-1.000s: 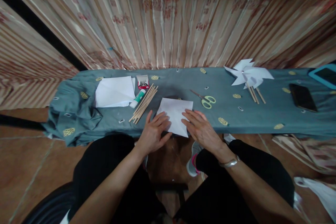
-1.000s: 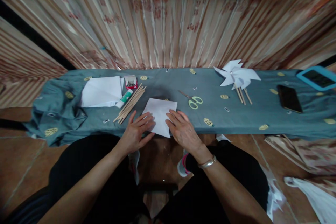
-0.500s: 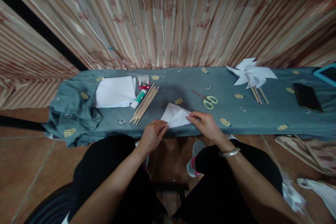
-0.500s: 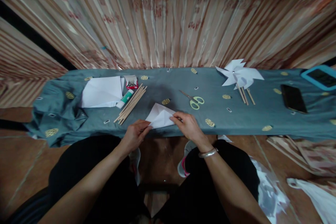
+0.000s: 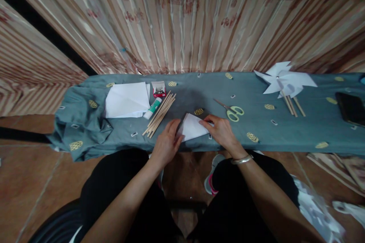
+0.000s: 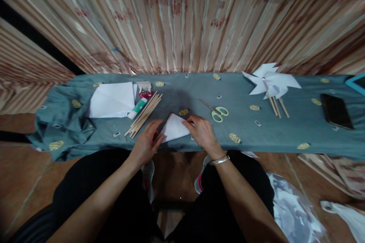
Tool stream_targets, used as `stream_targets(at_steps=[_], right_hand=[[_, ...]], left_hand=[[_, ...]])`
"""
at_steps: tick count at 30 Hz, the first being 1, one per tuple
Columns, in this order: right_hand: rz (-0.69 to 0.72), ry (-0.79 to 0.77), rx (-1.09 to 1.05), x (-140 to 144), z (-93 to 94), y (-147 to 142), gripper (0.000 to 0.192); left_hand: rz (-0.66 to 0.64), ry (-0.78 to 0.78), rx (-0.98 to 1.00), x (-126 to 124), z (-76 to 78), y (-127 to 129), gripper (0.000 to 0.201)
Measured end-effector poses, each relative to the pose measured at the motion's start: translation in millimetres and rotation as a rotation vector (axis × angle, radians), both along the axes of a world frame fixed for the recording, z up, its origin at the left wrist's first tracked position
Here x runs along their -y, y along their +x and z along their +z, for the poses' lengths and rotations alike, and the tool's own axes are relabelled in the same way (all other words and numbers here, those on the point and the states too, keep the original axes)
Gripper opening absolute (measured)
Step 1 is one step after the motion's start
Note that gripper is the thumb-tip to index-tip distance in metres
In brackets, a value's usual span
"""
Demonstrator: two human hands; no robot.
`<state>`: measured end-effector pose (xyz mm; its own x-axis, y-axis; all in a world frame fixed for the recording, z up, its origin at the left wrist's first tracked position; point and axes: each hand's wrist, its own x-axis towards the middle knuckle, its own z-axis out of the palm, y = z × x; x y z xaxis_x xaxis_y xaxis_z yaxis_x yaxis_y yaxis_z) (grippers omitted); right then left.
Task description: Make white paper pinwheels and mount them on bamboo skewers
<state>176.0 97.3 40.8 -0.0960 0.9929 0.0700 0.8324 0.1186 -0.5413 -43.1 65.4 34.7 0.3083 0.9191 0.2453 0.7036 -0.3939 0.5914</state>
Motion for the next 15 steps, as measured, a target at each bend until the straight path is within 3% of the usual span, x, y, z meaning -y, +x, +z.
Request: stream_targets(at_steps=[3,7,15], right_hand=[[0.016,-0.001,0.042,-3,0.5,-2,0.023],[0.024,0.011,0.101,-5,0.6,-4,0.020],[0.032,0.080,0.180,-7,-1.3,-9,0.021]], left_hand=[[-0.122,0.155,-0.173,7,2.8,9,0.041],[-0.277,0.180,-0.316,19,-0.8,24,0.048],[-0.294,0.111,-0.359,20,-11.5,27,0.060]])
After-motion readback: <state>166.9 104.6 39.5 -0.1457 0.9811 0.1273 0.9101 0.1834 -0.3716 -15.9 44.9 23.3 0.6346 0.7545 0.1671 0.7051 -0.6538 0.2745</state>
